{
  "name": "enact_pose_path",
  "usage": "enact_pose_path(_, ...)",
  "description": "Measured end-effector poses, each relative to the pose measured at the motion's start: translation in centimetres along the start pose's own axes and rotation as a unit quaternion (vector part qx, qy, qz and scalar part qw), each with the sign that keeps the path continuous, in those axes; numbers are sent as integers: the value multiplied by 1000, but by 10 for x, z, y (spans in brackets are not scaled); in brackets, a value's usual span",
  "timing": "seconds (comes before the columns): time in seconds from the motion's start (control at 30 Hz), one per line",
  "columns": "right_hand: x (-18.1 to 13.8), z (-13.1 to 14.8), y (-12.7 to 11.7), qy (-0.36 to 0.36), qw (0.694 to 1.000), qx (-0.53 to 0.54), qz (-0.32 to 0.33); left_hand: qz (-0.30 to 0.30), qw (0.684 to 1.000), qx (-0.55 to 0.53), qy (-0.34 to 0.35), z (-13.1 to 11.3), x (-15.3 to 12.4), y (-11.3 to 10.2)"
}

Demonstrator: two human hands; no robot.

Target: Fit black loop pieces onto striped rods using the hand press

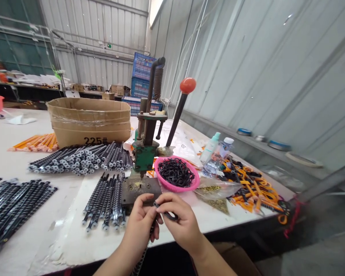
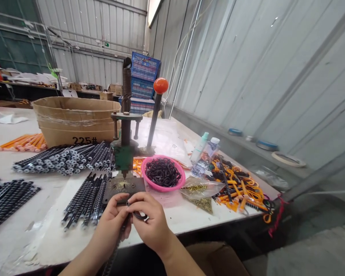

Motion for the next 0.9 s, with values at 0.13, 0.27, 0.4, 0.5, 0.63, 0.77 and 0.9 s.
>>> enact_pose_path(0.13, -5, 0, -8, -26, 999, -5, -31, -1, 1000, 23, -15, 3, -5, -1)
enact_pose_path(0.27, -6, 3, -7, -19, 1000, -10, -20, 17, 999, 37, -34, 5, -11, 1)
enact_pose_path(0.4, -9, -1, -2, -3, 1000, -7, 9, -20, 1000, 10, -10, 2, -15, -5)
enact_pose_path(0.5, -14, -4, 2, 1, 1000, 3, 16, -31, 999, 5, -7, 4, -16, -8)
enact_pose_path(0.63, -20, 3, 15, -23, 999, 0, 49, -38, 999, 5, -2, 7, -14, -12)
enact_pose_path(0.77, -22, -5, 0, -18, 994, -63, 93, -73, 997, 9, -19, 6, -15, -22)
enact_pose_path(0.9, -20, -89, -83, 174, 938, -287, 88, -114, 993, 24, -11, -4, -19, -33)
Point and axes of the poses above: each hand's wrist, its own x-axis towards the middle knuckle, its own y-axis out of the palm, z = x × y, the point moved 8 cm from there along x, towards the middle knuckle, and after that the axes turned 7 degrees about -x, right-handed, at the moved point
